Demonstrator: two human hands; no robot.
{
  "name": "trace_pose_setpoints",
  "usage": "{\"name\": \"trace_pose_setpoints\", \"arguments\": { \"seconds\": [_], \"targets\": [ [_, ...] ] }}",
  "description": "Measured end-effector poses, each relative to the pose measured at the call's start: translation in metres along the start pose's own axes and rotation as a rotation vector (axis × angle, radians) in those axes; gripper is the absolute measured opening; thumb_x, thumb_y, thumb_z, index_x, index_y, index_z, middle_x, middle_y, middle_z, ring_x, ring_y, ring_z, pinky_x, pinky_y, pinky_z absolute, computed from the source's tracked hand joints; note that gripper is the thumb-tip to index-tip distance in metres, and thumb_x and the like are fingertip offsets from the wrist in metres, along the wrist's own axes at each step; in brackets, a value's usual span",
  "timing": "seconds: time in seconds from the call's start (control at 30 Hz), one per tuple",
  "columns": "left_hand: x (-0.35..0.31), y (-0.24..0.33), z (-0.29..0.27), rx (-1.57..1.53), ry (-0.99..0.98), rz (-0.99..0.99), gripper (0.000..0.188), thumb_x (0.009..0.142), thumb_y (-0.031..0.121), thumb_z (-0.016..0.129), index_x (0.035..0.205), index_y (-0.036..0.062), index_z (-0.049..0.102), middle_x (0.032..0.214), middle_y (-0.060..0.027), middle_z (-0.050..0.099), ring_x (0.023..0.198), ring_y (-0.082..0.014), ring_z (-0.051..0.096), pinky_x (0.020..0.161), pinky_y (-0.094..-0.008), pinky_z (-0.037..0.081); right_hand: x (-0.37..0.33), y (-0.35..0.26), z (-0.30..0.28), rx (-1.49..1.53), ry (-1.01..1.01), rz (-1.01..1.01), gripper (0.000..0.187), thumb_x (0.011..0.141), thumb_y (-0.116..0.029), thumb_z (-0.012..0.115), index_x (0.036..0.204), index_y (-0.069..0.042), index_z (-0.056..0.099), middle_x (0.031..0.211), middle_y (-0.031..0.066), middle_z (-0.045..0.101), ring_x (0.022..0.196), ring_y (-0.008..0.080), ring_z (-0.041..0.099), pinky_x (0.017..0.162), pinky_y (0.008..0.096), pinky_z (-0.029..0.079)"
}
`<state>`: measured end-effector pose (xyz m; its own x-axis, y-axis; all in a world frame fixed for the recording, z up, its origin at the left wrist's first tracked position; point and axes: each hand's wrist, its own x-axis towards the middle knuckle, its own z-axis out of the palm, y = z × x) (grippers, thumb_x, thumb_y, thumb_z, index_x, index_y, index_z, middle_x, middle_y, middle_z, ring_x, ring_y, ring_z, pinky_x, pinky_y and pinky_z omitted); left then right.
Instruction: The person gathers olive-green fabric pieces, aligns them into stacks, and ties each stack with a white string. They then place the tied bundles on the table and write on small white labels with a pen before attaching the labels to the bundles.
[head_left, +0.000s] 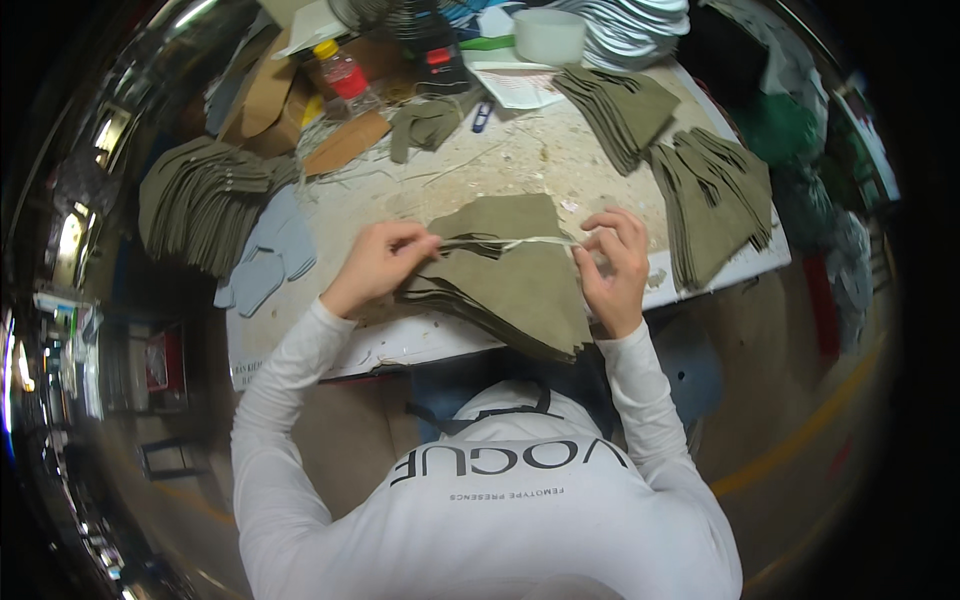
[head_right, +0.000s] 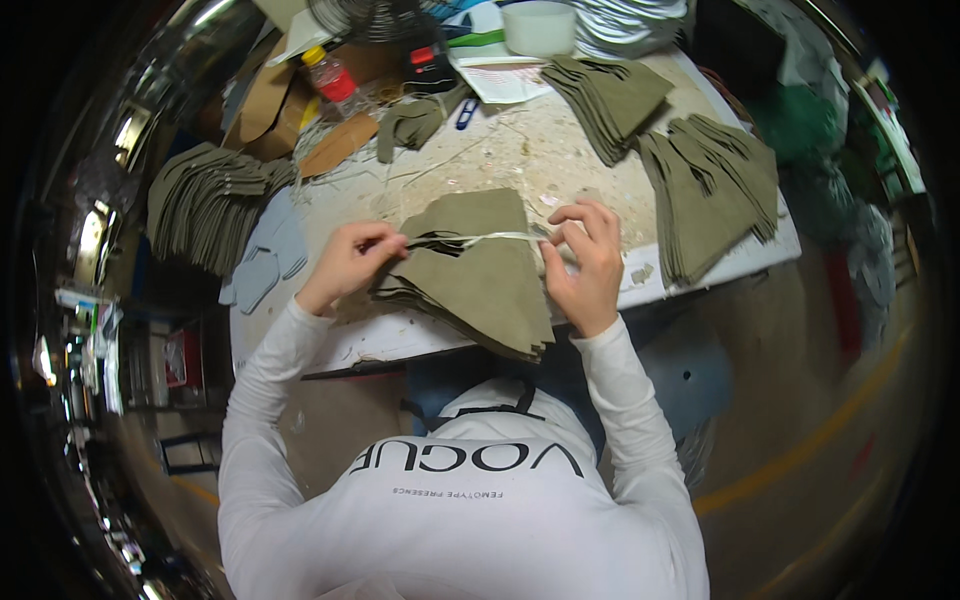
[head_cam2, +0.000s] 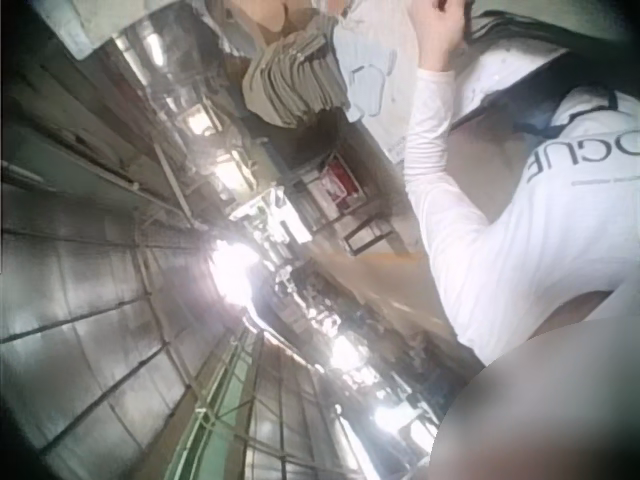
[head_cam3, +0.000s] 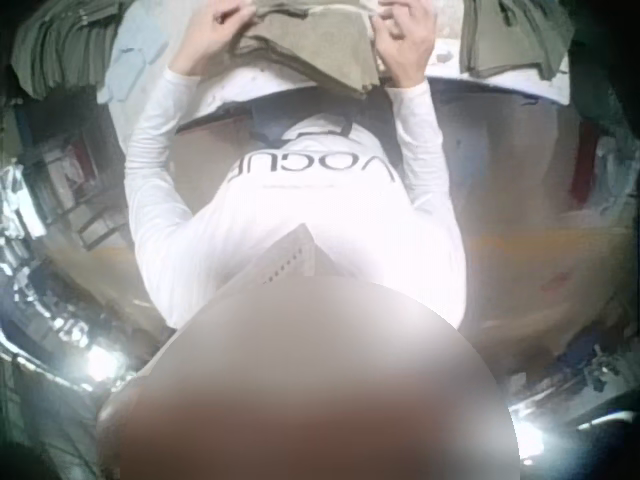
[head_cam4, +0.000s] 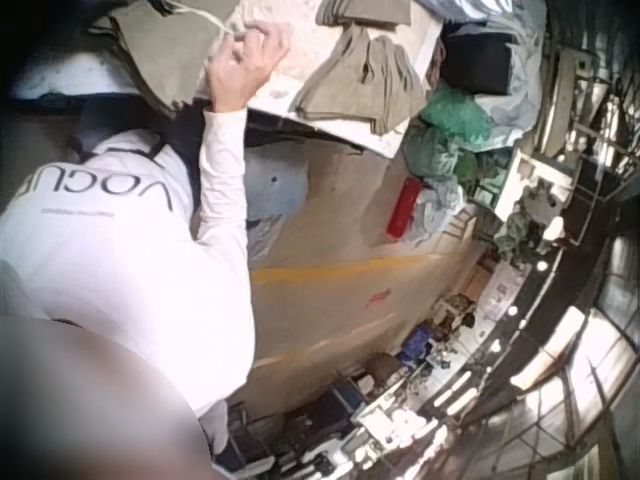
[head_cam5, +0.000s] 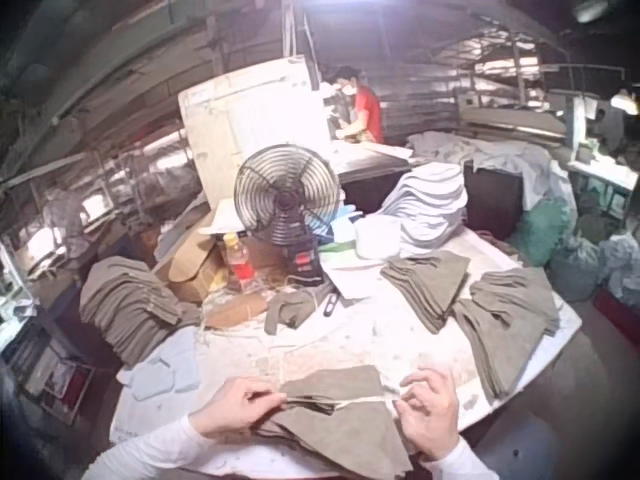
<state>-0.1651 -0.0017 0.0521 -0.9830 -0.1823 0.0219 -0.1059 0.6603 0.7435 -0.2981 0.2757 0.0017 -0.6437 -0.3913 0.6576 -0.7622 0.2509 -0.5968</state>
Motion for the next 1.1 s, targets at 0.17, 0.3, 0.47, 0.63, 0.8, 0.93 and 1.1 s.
{"name": "trace_pose_setpoints", "arguments": {
  "seconds": [0.17, 0.3, 0.47, 0.63, 0.8, 0.93, 1.1],
  "targets": [
    [-0.058, -0.002, 0.004, -0.096, 0.486, -0.192, 0.03, 0.097, 0.027, 0.049, 0.1, 0.0006, 0.062, 0.089, -0.0125, 0.063, 0.075, -0.0229, 0.059, 0.072, -0.0322, 0.048, -0.013, 0.038, 0.014, 0.351, -0.101, 0.396, 0.019, 0.089, -0.015, 0.053, 0.087, -0.001, 0.066, 0.094, 0.0138, 0.063, 0.095, 0.0307, 0.056, 0.085, 0.0405, 0.042],
    [-0.122, 0.021, 0.081, -1.066, -0.395, -0.427, 0.083, 0.091, 0.067, 0.031, 0.124, -0.0071, 0.048, 0.117, -0.0221, 0.055, 0.112, -0.031, 0.054, 0.101, -0.0381, 0.039, -0.038, 0.012, 0.05, 0.365, -0.263, 0.097, 0.048, 0.088, -0.026, 0.053, 0.125, 0.003, 0.044, 0.128, 0.0269, 0.045, 0.118, 0.036, 0.047, 0.102, 0.0398, 0.034],
    [-0.125, 0.045, 0.162, -1.746, 0.075, -0.347, 0.09, 0.079, 0.065, 0.058, 0.144, 0.0091, 0.03, 0.144, -0.0142, 0.035, 0.135, -0.0286, 0.03, 0.112, -0.0488, 0.021, -0.096, -0.075, 0.053, 0.637, -0.07, 0.466, 0.102, 0.08, -0.044, 0.066, 0.144, 0.009, 0.006, 0.146, 0.0357, 0.013, 0.139, 0.044, 0.014, 0.114, 0.0389, 0.017],
    [-0.12, 0.069, 0.155, -1.479, 0.197, -0.521, 0.079, 0.08, 0.054, 0.063, 0.141, 0.011, 0.035, 0.136, -0.0094, 0.044, 0.126, -0.0237, 0.041, 0.106, -0.041, 0.033, -0.128, -0.083, 0.011, 0.805, -0.15, 0.427, 0.092, 0.081, -0.044, 0.066, 0.144, 0.004, 0.019, 0.143, 0.0324, 0.024, 0.134, 0.0411, 0.03, 0.109, 0.0428, 0.029],
    [-0.146, 0.071, 0.191, -1.144, 0.182, -0.387, 0.068, 0.084, 0.051, 0.058, 0.136, 0.0096, 0.041, 0.125, -0.0075, 0.054, 0.113, -0.0202, 0.052, 0.097, -0.0365, 0.039, -0.135, -0.054, -0.029, 1.036, -0.121, 0.722, 0.089, 0.076, -0.044, 0.074, 0.139, 0.003, 0.033, 0.134, 0.0217, 0.041, 0.125, 0.029, 0.043, 0.101, 0.0354, 0.039],
    [-0.149, 0.082, 0.213, -0.782, -0.175, -0.013, 0.075, 0.077, 0.035, 0.072, 0.134, -0.0006, 0.04, 0.135, -0.0153, 0.044, 0.124, -0.02, 0.043, 0.104, -0.04, 0.033, -0.16, -0.049, -0.072, 1.322, 0.04, 0.54, 0.09, 0.075, -0.046, 0.074, 0.14, 0.001, 0.032, 0.138, 0.0174, 0.042, 0.129, 0.0271, 0.04, 0.107, 0.0346, 0.031],
    [-0.057, 0.13, 0.2, 0.145, -0.663, 0.463, 0.054, 0.072, 0.015, 0.079, 0.118, -0.003, 0.056, 0.118, -0.0167, 0.059, 0.11, -0.029, 0.056, 0.093, -0.0357, 0.043, -0.232, 0.002, -0.152, 1.773, 0.259, 0.722, 0.061, 0.073, -0.025, 0.059, 0.126, 0.002, 0.051, 0.121, 0.0162, 0.059, 0.112, 0.0297, 0.057, 0.101, 0.0394, 0.041]
  ]
}}
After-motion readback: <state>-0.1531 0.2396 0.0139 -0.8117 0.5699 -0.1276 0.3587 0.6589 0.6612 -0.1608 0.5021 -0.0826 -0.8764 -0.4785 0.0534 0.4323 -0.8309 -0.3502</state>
